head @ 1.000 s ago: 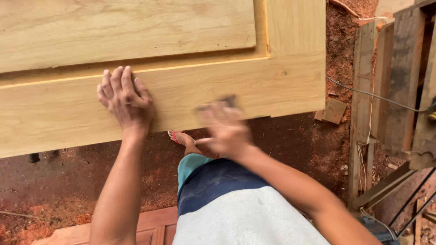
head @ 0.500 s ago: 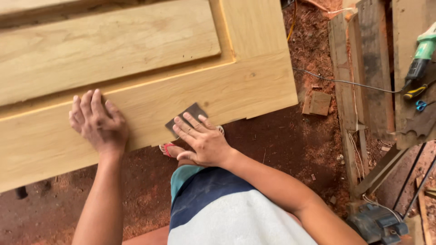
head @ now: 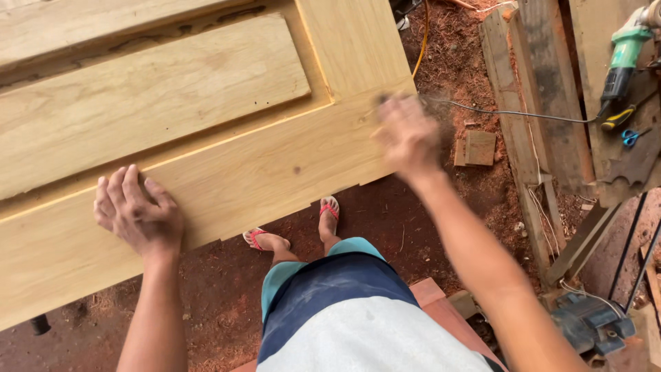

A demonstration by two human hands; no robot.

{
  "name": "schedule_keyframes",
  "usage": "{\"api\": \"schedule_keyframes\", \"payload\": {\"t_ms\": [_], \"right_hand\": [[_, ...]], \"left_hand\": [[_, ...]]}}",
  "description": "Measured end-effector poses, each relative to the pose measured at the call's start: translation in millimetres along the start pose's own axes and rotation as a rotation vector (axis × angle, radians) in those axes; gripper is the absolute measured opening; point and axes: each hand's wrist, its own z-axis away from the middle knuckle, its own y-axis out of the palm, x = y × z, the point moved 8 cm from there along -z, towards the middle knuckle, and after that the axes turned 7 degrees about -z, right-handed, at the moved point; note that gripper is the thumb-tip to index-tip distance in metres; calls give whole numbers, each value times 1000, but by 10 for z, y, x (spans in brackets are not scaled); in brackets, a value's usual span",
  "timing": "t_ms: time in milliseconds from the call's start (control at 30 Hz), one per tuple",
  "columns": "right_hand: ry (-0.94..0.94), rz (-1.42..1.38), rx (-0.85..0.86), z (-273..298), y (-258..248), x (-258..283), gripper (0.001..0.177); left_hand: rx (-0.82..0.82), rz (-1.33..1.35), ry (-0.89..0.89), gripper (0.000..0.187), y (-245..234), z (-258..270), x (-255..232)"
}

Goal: The person sands the surface of a large wooden door using a sanding block. They systematically rub the sanding block across the flat panels and raised edges of the door to smooth the wood.

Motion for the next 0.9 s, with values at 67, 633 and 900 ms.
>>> {"api": "schedule_keyframes", "payload": {"t_ms": [67,633,900], "right_hand": [[328,543,-87,37,-199,-401,95],[617,-156,-278,1913,-392,-718,57],[1191,-305,-65,3807,116,-936,33]], "left_hand": [[19,-13,3,34,36,-35,3],[-4,280,808,67,107,1212,-3149],[62,207,776,49,-120,1084,-1928]]}}
